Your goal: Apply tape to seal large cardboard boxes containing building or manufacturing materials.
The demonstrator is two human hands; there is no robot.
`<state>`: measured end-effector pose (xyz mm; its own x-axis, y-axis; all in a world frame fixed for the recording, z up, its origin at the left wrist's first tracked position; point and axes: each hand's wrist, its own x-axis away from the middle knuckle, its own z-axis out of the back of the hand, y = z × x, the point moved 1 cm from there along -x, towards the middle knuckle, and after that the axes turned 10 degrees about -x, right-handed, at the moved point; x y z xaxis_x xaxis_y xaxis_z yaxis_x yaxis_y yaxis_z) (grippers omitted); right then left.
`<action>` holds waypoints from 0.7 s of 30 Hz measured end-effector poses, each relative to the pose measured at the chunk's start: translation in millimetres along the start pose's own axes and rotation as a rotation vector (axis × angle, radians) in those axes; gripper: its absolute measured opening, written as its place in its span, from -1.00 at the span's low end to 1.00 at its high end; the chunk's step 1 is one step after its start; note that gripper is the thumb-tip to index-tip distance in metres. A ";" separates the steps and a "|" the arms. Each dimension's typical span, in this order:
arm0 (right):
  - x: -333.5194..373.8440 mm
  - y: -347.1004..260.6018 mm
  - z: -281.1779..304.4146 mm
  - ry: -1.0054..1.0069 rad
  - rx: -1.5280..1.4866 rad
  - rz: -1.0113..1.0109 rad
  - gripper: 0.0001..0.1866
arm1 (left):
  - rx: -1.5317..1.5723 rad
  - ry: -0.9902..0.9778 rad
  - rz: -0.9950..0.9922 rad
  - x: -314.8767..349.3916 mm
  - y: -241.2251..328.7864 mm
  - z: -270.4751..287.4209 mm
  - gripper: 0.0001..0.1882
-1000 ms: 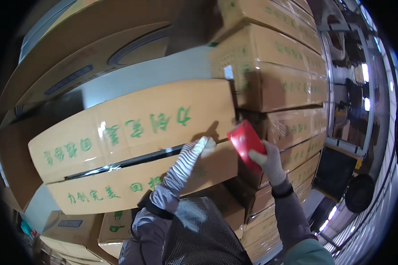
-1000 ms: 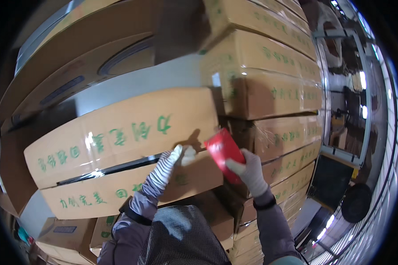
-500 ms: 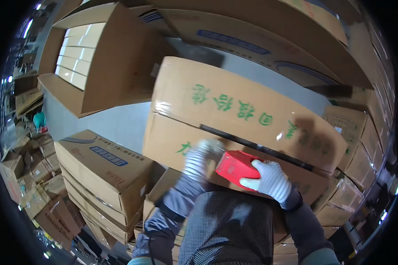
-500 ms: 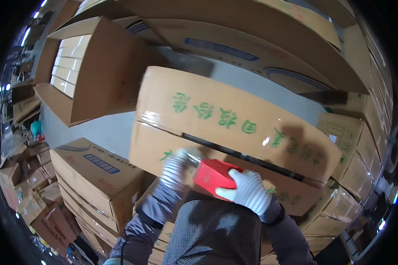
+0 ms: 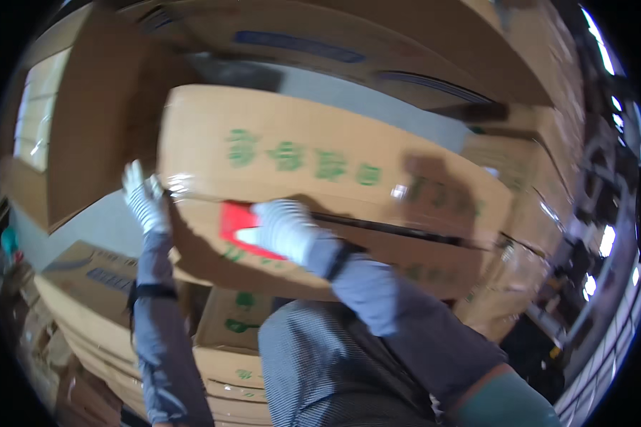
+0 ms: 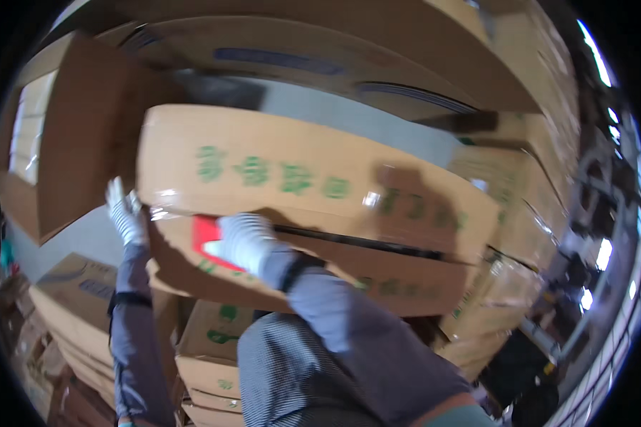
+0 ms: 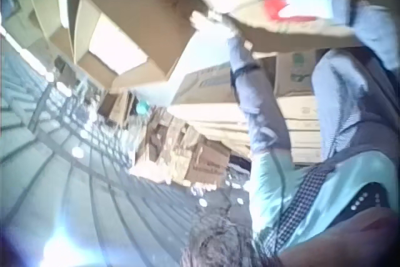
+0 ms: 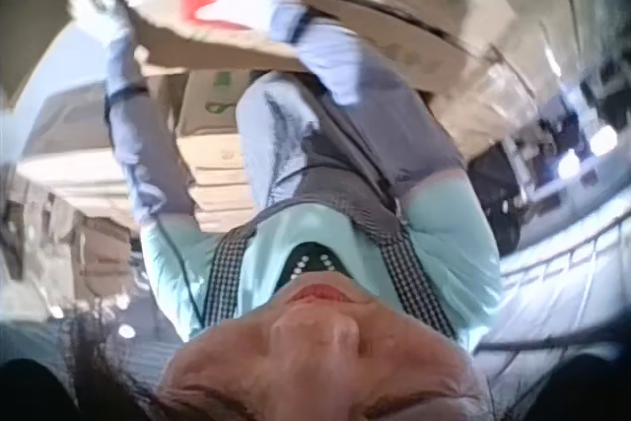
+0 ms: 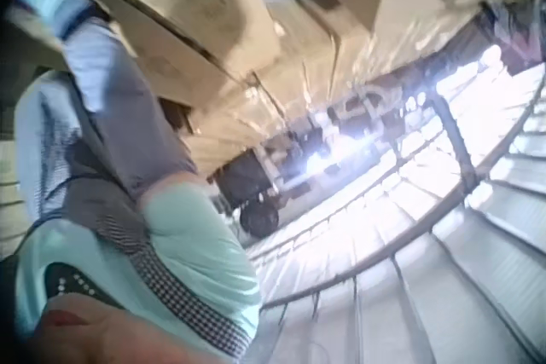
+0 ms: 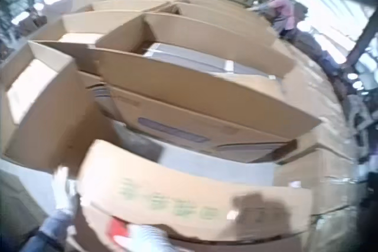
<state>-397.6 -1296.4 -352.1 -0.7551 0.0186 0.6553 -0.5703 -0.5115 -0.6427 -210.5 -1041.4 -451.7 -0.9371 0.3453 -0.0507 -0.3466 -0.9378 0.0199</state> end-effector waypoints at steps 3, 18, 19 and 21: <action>7.5 -13.3 14.8 -0.137 0.019 0.071 -0.43 | -0.062 0.192 -0.297 39.5 51.4 24.9 -0.29; 488.2 522.0 291.5 -0.007 0.389 -0.714 -0.35 | 0.404 -0.383 -1.086 371.1 742.7 46.4 -0.21; 497.0 545.9 290.9 0.020 0.388 -0.793 -0.38 | 0.393 -0.353 -1.057 387.2 771.7 41.4 -0.20; 455.9 520.0 270.0 0.105 0.333 -0.774 -0.52 | 0.342 -0.321 -0.984 398.4 809.2 40.2 -0.27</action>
<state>-951.2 -1785.9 -280.4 -0.2269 0.5387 0.8114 -0.8260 -0.5479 0.1327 -866.0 -1661.3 -415.7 -0.1927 0.9790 0.0662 -0.8971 -0.2031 0.3924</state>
